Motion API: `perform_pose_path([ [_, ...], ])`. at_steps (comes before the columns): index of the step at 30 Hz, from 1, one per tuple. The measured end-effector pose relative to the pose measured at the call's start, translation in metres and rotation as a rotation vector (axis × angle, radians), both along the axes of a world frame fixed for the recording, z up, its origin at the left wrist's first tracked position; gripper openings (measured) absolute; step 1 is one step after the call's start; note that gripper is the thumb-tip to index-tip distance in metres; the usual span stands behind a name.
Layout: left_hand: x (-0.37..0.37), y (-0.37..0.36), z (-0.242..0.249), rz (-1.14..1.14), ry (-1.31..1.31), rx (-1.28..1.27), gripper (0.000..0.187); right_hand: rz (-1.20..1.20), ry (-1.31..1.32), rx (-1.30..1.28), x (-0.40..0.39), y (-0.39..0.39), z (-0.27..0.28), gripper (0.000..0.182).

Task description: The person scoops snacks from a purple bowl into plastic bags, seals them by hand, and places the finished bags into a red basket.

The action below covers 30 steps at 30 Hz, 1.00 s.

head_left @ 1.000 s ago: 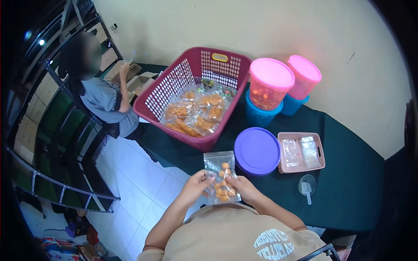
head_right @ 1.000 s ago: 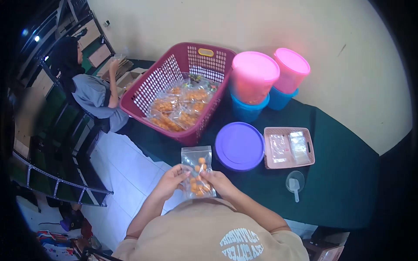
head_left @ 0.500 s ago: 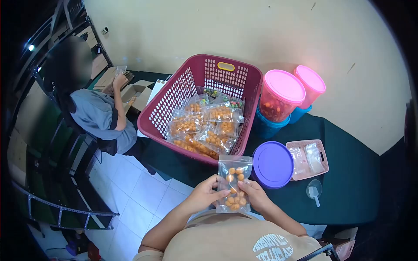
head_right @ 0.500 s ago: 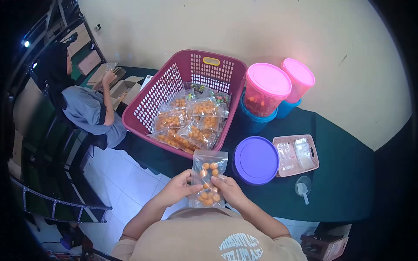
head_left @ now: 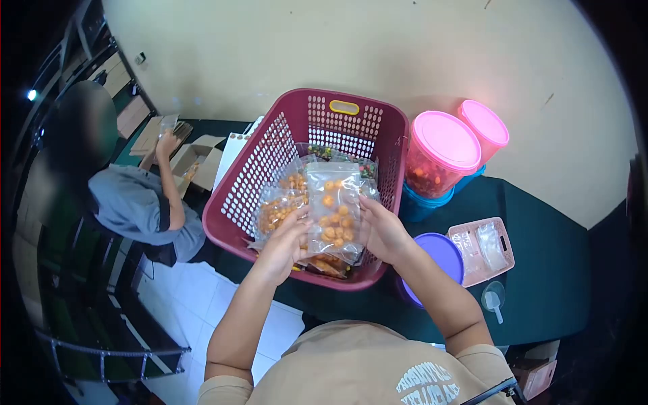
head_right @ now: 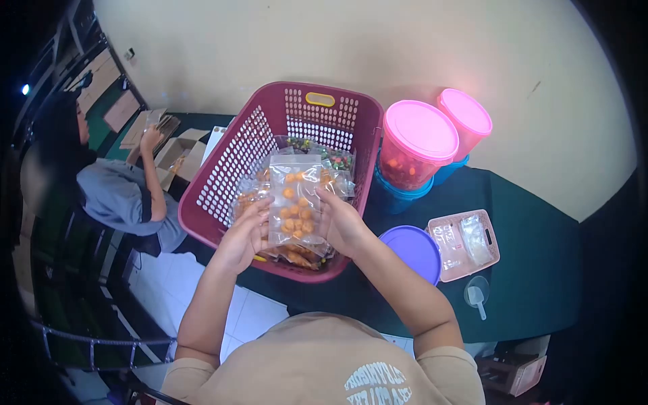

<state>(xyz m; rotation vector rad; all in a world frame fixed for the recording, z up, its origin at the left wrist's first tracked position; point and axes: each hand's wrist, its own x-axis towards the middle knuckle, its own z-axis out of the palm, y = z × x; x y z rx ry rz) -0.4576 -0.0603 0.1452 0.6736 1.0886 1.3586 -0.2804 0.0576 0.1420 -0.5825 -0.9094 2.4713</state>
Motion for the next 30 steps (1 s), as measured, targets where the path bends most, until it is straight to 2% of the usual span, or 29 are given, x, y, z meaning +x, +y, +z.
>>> perform_pose_path([
  [6,-0.042,0.016,0.003,-0.108,-0.092,0.019,0.058,-0.057,-0.104,0.0,-0.039,0.02,-0.027,0.053],
  [8,-0.046,0.017,0.003,0.132,0.19,-0.046,0.064,-0.183,-0.43,0.26,-0.047,0.026,-0.036,0.064],
  [9,-0.059,0.021,-0.012,0.105,0.134,0.043,0.067,-0.248,-0.594,0.387,-0.051,0.029,-0.04,0.072],
  [12,-0.071,0.021,-0.019,0.025,0.105,-0.019,0.066,-0.417,-0.549,0.467,-0.038,0.032,-0.047,0.074],
  [13,-0.073,0.023,-0.023,0.027,0.136,0.026,0.066,-0.447,-0.606,0.538,-0.035,0.03,-0.049,0.065],
  [14,-0.074,0.023,-0.03,-0.011,0.135,0.023,0.066,-0.481,-0.619,0.522,-0.034,0.027,-0.052,0.065],
  [16,-0.07,0.026,-0.044,-0.086,0.391,0.185,0.066,-0.511,-0.462,0.592,-0.029,0.032,-0.053,0.049],
  [17,-0.064,0.024,-0.043,-0.102,0.308,0.215,0.063,-0.623,-0.491,0.734,-0.03,0.031,-0.056,0.033],
  [19,-0.064,0.022,-0.043,-0.205,0.504,0.318,0.058,-0.686,-0.38,0.771,-0.016,0.008,-0.038,0.026],
  [21,-0.063,0.018,-0.036,-0.244,0.499,0.349,0.056,-0.762,-0.393,0.815,0.006,-0.023,-0.033,0.024],
  [23,-0.062,0.016,-0.032,-0.256,0.502,0.359,0.054,-0.844,-0.479,1.002,0.034,-0.056,-0.035,0.018],
  [26,-0.056,0.011,-0.032,-0.217,0.453,0.397,0.046,-0.976,-0.56,0.857,0.086,-0.087,-0.065,0.017],
  [28,-0.051,0.008,-0.032,-0.223,0.47,0.517,0.035,-1.045,-0.577,0.765,0.123,-0.104,-0.087,0.017],
  [29,-0.039,0.004,-0.029,-0.137,0.463,0.529,0.028,-1.098,-0.585,0.68,0.141,-0.109,-0.096,0.016],
  [30,-0.034,0.001,-0.03,-0.143,0.461,0.534,0.028,-1.105,-0.586,0.681,0.158,-0.115,-0.104,0.016],
])
